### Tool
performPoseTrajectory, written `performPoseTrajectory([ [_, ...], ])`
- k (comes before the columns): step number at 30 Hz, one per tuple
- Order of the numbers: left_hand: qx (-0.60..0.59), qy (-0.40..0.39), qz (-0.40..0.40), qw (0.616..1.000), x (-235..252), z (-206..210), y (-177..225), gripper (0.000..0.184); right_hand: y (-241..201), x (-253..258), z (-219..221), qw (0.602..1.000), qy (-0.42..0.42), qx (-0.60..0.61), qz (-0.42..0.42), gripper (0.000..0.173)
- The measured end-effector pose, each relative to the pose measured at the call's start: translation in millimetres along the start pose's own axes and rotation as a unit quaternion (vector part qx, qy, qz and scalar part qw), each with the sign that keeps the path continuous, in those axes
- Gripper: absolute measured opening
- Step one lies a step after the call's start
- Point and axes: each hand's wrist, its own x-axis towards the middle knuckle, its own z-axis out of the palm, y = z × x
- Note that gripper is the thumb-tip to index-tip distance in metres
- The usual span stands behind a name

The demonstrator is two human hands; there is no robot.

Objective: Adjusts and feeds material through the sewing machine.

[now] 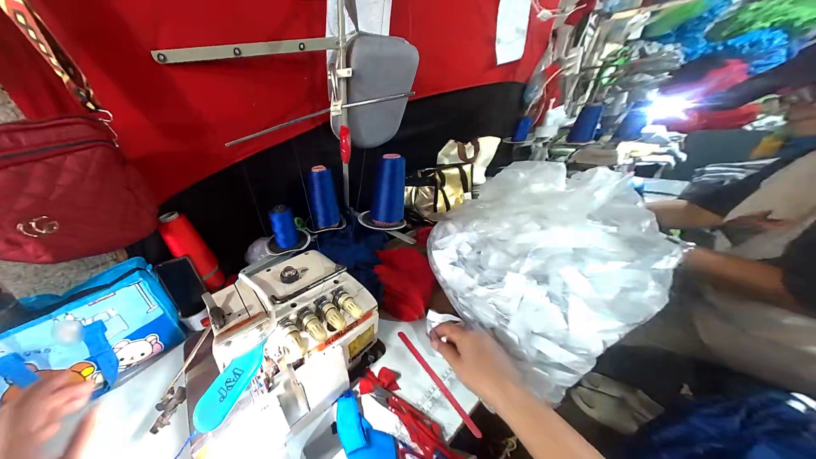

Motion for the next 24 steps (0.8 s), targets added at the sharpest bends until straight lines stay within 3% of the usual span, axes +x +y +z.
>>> performPoseTrajectory([
  [2,-0.007,-0.122,-0.120,0.985,22.0,27.7,-4.6,0.062,-12.8,8.5,9.7,0.987,-0.079,-0.137,0.033,0.035],
  [4,0.026,-0.228,-0.230,0.946,39.9,50.2,-12.3,0.073,-14.8,15.3,28.4,0.974,-0.084,-0.210,0.032,0.034],
  [7,0.026,-0.324,-0.290,0.900,43.7,69.1,-28.5,0.054,-4.8,18.3,49.1,0.973,-0.044,-0.227,0.026,0.033],
  [9,-0.012,-0.324,-0.326,0.888,39.9,68.4,-27.7,0.036,1.3,10.0,57.7,0.978,0.067,-0.194,-0.030,0.030],
  [11,-0.041,-0.307,-0.337,0.889,34.6,63.8,-31.5,0.030,1.3,-5.0,68.3,0.963,0.197,-0.116,-0.145,0.022],
  [12,-0.039,-0.303,-0.328,0.894,32.7,61.6,-35.0,0.030,-6.6,-17.3,70.8,0.965,0.185,-0.069,-0.175,0.023],
  [14,-0.004,-0.308,-0.305,0.901,32.5,55.5,-36.9,0.031,-32.6,-42.2,71.6,0.983,0.043,-0.019,-0.175,0.042],
  [16,0.030,-0.320,-0.289,0.902,32.7,49.8,-32.7,0.034,-55.5,-54.1,79.7,0.983,-0.072,-0.052,-0.159,0.061],
  [17,0.021,-0.322,-0.295,0.899,31.9,48.4,-28.2,0.034,-61.0,-55.3,87.2,0.981,-0.096,-0.070,-0.151,0.063],
  [21,-0.164,-0.297,-0.385,0.858,27.1,50.2,-9.3,0.053,-62.3,-51.2,108.6,0.979,-0.051,-0.031,-0.195,0.029],
  [24,-0.173,-0.264,-0.375,0.872,25.5,57.9,-11.8,0.039,-60.1,-50.9,112.5,0.977,-0.038,-0.013,-0.207,0.030],
])
